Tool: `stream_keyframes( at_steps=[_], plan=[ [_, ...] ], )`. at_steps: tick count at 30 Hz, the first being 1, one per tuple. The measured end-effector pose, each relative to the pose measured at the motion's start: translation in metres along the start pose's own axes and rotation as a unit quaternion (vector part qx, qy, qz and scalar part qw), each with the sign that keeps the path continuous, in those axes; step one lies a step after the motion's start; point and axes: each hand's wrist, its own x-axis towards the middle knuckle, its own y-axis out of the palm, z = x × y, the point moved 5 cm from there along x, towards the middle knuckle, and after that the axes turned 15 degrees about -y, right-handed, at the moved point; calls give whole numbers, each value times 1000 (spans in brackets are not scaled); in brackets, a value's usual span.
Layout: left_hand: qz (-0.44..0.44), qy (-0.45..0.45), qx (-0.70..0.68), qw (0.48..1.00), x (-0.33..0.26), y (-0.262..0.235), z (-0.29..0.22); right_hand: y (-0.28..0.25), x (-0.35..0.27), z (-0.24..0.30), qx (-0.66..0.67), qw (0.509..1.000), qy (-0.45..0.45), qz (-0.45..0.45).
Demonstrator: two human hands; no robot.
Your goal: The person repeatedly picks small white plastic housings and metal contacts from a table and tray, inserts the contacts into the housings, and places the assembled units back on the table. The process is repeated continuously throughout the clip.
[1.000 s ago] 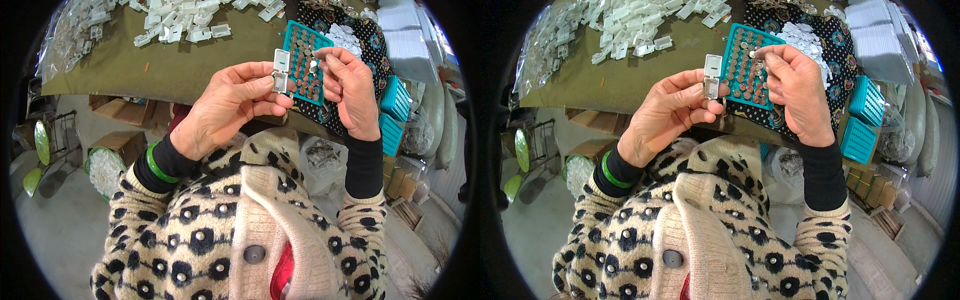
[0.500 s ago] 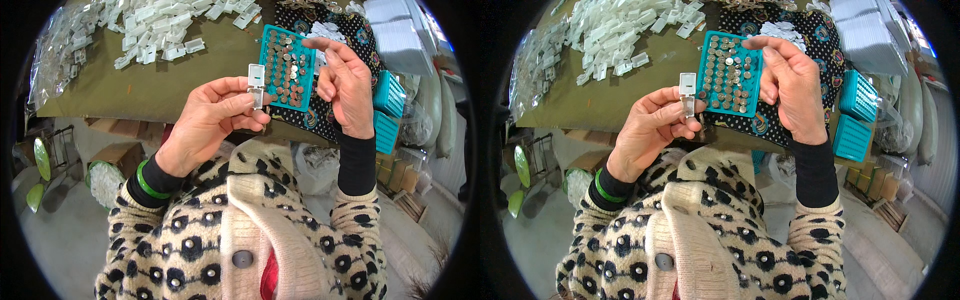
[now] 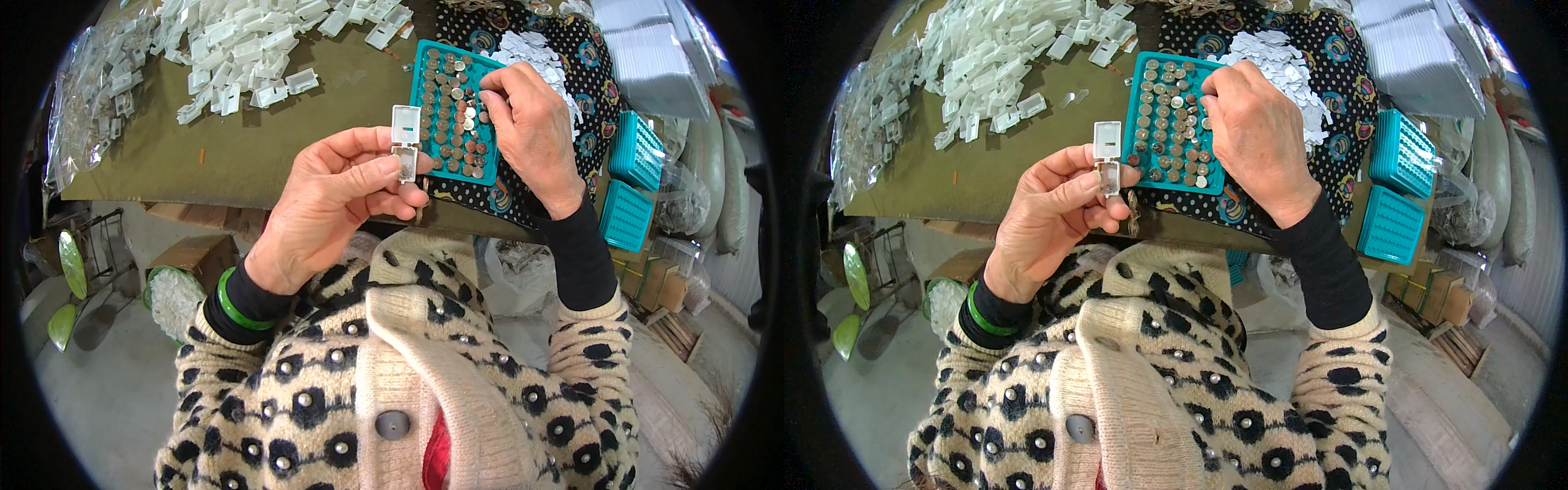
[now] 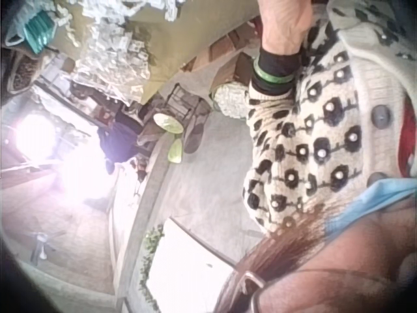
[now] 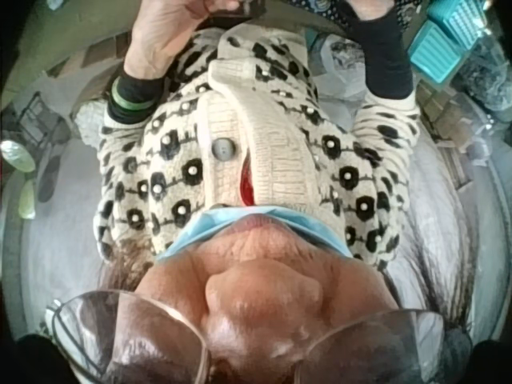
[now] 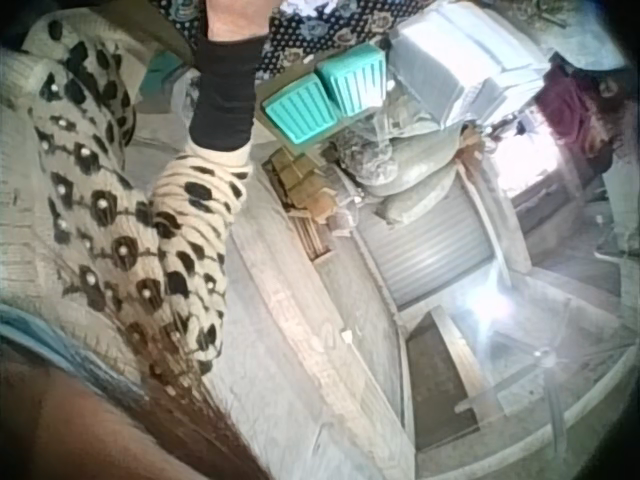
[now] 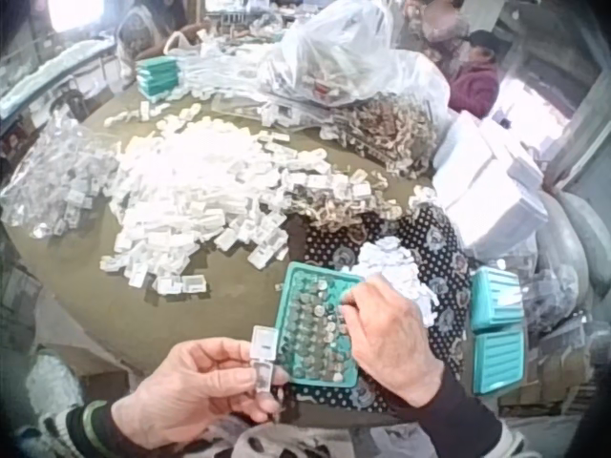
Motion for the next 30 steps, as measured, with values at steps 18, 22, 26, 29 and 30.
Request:
stream_keyframes(
  at_steps=[18, 22, 26, 29, 30],
  plan=[
    [-8, 45, 24, 999, -1, -4, -7, -14, -24, -10, 342, 910, 235, -1],
    [-14, 42, 26, 999, -1, -4, -7, -20, -13, 9, 71, 997, 13, 7],
    [-7, 38, 14, 999, -1, -5, -9, -15, -13, 18, -12, 997, -67, 20],
    [-1, 46, 30, 999, -2, -4, -11, -12, -12, 22, -65, 991, -110, 43],
    [-13, 51, 48, 997, -2, -4, -12, -12, -11, 23, -77, 988, -123, 47]
  ],
)
